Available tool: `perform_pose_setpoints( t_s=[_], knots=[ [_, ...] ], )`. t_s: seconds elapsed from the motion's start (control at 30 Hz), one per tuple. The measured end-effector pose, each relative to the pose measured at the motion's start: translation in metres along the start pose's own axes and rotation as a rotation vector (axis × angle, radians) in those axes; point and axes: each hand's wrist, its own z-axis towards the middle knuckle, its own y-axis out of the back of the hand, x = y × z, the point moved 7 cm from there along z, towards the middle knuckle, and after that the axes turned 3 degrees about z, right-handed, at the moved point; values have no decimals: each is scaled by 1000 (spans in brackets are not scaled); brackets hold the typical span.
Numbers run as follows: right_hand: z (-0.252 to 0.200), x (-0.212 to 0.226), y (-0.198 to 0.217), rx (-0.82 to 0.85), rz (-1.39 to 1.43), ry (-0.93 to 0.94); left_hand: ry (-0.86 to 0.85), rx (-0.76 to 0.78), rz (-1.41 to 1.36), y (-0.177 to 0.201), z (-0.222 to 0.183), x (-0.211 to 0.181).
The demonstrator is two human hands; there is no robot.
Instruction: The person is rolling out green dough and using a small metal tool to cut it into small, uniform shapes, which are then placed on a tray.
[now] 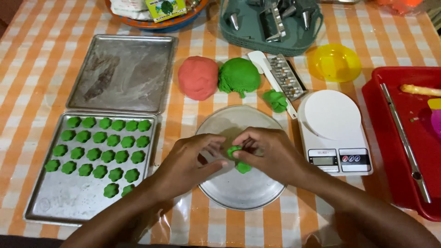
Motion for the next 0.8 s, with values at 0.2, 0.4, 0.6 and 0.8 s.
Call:
perform_pose_setpoints(
  t_s=[0.2,0.4,0.6,0.8],
  knots=[
    [11,20,-34,43,155,103,-24,-246,-33,19,-17,9],
    [19,46,-58,154,63,301,80,-416,-28,46,-56,43],
    [17,56,-76,271,-59,436,425,-440,234,94,-120,85],
    [16,49,-81,279,-121,369,819,-264,510,135,-191,146]
  ],
)
